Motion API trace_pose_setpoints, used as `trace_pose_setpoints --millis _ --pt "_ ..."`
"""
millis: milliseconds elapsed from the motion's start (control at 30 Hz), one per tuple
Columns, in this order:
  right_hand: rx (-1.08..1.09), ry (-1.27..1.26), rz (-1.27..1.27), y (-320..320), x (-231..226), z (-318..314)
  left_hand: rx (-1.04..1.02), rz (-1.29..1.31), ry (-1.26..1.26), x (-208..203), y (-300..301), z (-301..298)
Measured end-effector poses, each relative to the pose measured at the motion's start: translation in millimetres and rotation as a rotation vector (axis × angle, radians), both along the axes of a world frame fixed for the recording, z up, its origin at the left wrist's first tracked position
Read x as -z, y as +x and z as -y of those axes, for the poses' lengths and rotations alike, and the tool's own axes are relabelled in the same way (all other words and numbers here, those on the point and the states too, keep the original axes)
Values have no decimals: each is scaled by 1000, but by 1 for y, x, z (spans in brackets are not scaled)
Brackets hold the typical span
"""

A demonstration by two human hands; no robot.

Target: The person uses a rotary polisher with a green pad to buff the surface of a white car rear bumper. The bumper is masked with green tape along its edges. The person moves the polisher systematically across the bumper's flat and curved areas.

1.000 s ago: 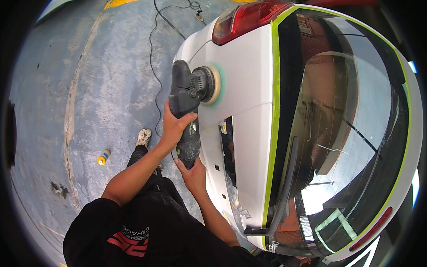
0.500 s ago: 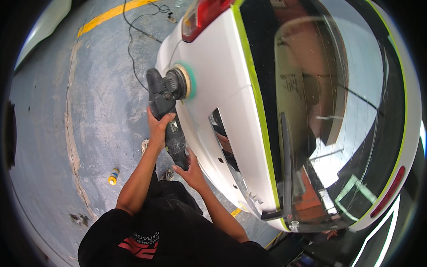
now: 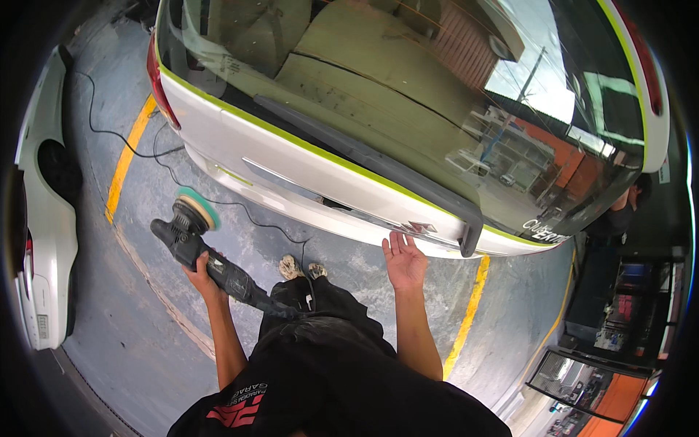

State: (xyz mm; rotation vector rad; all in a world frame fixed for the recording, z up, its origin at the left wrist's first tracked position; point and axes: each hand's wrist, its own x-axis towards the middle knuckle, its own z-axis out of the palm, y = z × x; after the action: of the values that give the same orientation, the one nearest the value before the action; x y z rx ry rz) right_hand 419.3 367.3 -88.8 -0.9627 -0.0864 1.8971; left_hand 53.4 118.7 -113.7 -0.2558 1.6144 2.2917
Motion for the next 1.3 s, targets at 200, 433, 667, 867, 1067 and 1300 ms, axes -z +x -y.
trace_pose_setpoints --millis 200,433,667,867,1067,1300 --pt "73 185 -213 -1 43 -21 -1 -143 -45 -22 42 46" --pt "60 335 -218 -49 44 -11 -11 -190 -23 -56 41 118" --pt "115 480 -174 -65 46 -4 47 -281 0 -57 -9 189" --pt "236 465 -145 -47 27 29 113 -293 -75 -70 -71 225" --pt "335 466 100 -41 -5 71 131 -325 -10 -87 -103 230" --pt "422 644 211 -35 -62 122 230 -403 -23 -112 -96 221"
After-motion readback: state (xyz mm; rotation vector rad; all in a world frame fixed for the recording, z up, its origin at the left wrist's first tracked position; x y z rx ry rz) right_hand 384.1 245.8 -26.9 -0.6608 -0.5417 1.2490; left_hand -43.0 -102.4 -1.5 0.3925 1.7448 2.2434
